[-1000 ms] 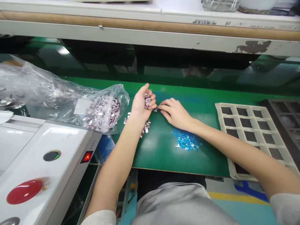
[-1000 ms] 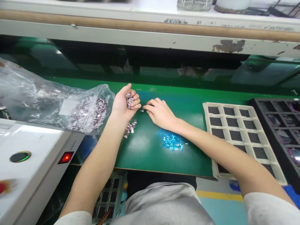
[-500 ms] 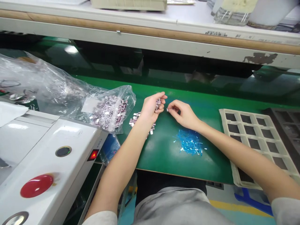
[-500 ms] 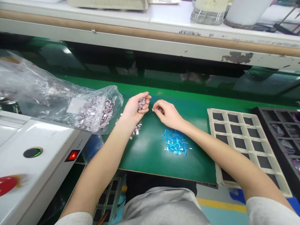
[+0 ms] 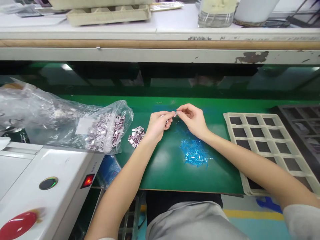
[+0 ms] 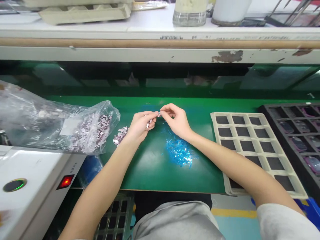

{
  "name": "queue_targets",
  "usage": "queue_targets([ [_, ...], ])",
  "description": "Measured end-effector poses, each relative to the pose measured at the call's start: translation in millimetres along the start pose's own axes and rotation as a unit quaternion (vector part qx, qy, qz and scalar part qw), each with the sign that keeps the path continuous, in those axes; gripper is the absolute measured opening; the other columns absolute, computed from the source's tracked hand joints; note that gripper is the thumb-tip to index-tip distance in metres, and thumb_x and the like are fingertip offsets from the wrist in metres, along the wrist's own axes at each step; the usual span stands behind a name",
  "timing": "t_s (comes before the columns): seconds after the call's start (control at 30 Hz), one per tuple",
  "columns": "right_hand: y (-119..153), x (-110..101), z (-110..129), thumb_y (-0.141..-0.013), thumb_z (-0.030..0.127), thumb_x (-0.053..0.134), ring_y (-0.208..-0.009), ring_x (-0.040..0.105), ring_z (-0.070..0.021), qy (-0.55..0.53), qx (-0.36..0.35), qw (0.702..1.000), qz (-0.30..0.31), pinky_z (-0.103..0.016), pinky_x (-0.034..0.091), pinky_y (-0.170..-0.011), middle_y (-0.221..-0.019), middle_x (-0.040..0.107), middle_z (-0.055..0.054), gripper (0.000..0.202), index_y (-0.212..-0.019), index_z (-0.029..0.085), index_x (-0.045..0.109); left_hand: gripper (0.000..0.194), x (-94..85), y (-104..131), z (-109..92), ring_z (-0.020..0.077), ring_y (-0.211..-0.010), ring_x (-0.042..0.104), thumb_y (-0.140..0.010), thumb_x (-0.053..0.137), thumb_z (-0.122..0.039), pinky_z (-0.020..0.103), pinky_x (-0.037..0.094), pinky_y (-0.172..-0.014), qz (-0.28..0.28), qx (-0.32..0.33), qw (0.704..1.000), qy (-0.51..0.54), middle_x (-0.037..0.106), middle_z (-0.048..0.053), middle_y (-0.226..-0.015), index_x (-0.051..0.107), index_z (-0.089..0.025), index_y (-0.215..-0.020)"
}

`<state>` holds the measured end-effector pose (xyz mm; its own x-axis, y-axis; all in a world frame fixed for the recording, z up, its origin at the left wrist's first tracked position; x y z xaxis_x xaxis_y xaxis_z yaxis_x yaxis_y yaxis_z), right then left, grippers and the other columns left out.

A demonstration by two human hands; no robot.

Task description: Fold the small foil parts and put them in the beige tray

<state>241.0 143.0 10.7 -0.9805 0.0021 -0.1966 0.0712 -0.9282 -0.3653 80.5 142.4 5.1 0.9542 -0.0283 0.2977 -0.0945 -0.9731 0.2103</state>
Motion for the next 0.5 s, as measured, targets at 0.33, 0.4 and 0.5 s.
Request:
queue_targets([
  [0.33,11.4,3.0,19.2,-0.098,0.03,0.068,-0.087,0.067,-0.0205,0.075,-0.067,0.995,0.017,-0.037,0.055,-0.08,-0.094,0.075,-0.003,0.01,-0.094,0.025,0.075,0.02,-6.1,-3.2,3.2,0.0041,-0.044,0.042,-0.077,0.084,-0.021,0.018,0.018,-0.039,-0.029,0.003,0.999,0.015,0.055,-0.001,-0.061,0.068,-0.012,-0.067],
  [0.4,8.2,2.4,10.3,-0.096,0.025,0.066,-0.079,0.064,-0.0186,0.092,-0.039,0.995,0.032,-0.035,0.053,-0.077,-0.086,0.073,-0.001,0.01,-0.094,0.024,0.076,0.015,-7.9,-5.8,1.4,0.004,-0.044,0.042,-0.077,0.081,-0.02,0.017,0.018,-0.038,-0.034,-0.018,0.998,0.043,0.055,-0.001,-0.062,0.07,-0.012,-0.071],
  [0.5,6.1,6.6,-0.6,-0.091,0.016,0.065,-0.076,0.061,-0.0177,0.169,-0.042,0.981,0.083,-0.033,0.049,-0.078,-0.081,0.071,-0.001,0.013,-0.086,0.022,0.076,0.008,-8.6,-5.7,-2.6,0.0038,-0.042,0.037,-0.079,0.071,-0.016,0.017,0.018,-0.036,-0.024,-0.075,0.991,0.11,0.052,-0.002,-0.061,0.067,-0.013,-0.072],
])
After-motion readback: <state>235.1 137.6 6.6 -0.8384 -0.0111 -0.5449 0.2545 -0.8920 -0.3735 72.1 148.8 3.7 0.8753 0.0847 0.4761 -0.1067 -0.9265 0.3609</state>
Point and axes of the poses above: each hand's wrist, its own y-axis away from the middle knuckle, its own x-axis out of the palm, z = x × y, the point moved 5 cm from there along -y, towards the middle knuckle
